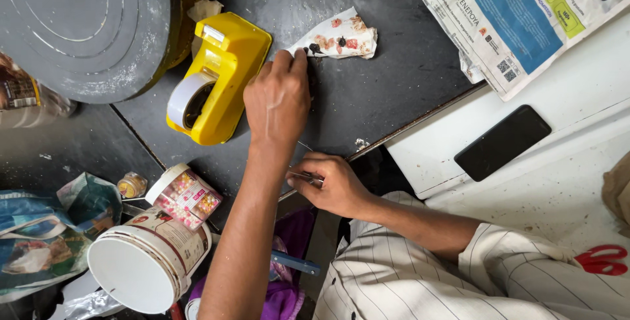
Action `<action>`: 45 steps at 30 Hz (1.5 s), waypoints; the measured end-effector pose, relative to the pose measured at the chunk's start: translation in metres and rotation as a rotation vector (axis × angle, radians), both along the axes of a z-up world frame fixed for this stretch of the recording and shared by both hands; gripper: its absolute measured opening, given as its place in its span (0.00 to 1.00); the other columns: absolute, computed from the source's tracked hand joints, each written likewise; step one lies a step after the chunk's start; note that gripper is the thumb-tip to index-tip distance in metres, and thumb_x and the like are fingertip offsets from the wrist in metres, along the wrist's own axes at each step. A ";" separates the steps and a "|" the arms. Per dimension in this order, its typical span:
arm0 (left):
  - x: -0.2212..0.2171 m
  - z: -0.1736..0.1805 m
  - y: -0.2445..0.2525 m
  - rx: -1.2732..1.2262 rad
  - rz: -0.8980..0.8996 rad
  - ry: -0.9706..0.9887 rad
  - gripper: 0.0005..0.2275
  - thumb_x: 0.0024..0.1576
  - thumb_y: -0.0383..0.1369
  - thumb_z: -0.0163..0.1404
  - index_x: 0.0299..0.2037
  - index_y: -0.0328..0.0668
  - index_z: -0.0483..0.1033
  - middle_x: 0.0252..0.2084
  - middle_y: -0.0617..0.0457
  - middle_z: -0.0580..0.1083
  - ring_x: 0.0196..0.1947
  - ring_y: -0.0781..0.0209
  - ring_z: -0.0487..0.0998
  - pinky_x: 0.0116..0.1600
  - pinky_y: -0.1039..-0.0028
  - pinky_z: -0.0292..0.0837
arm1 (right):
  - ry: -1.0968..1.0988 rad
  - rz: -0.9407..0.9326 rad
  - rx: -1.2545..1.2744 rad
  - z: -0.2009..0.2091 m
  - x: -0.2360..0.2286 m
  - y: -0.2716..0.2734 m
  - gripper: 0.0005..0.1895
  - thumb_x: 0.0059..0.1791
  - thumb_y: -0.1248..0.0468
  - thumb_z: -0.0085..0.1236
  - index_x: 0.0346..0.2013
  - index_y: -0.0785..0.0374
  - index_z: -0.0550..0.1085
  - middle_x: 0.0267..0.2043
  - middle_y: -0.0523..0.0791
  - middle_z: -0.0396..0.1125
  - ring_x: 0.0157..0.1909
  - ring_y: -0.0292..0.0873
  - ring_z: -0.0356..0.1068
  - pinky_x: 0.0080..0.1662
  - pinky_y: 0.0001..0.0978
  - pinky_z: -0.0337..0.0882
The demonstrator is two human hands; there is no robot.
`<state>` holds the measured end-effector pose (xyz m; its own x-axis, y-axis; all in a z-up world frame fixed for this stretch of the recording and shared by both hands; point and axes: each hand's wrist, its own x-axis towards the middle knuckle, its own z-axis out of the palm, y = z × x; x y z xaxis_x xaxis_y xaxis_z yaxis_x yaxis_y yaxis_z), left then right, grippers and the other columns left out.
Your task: The person cleans the rim of a white paint can lid using a small metal tool, scraping off dried residue. They repeatedly wipe the tool on a purple cloth and occasionally dip it into a red liquid container. The person also handles a water bottle and a yellow tape dispenser on the cluttered table.
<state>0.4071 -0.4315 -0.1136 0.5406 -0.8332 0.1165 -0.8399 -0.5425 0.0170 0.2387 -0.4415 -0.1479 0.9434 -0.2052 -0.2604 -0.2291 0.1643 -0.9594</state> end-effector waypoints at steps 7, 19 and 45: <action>0.004 0.018 0.001 0.213 0.043 -0.094 0.09 0.52 0.26 0.53 0.42 0.43 0.80 0.37 0.49 0.74 0.38 0.51 0.79 0.36 0.62 0.75 | -0.076 0.012 -0.026 0.001 -0.001 -0.003 0.05 0.50 0.67 0.63 0.40 0.63 0.81 0.37 0.43 0.74 0.37 0.35 0.76 0.36 0.26 0.75; -0.044 0.116 0.091 -0.351 0.149 0.248 0.06 0.63 0.29 0.58 0.46 0.38 0.83 0.35 0.48 0.78 0.30 0.53 0.81 0.37 0.66 0.73 | -0.222 0.000 0.045 -0.015 -0.007 0.005 0.07 0.53 0.69 0.61 0.45 0.67 0.80 0.42 0.43 0.75 0.39 0.33 0.71 0.38 0.23 0.70; -0.364 0.074 0.481 -1.651 1.161 0.512 0.13 0.66 0.36 0.51 0.48 0.31 0.80 0.38 0.45 0.82 0.36 0.61 0.82 0.43 0.74 0.78 | -0.068 0.642 0.462 0.123 -0.077 0.207 0.07 0.52 0.70 0.56 0.43 0.62 0.68 0.37 0.53 0.74 0.19 0.34 0.58 0.23 0.22 0.58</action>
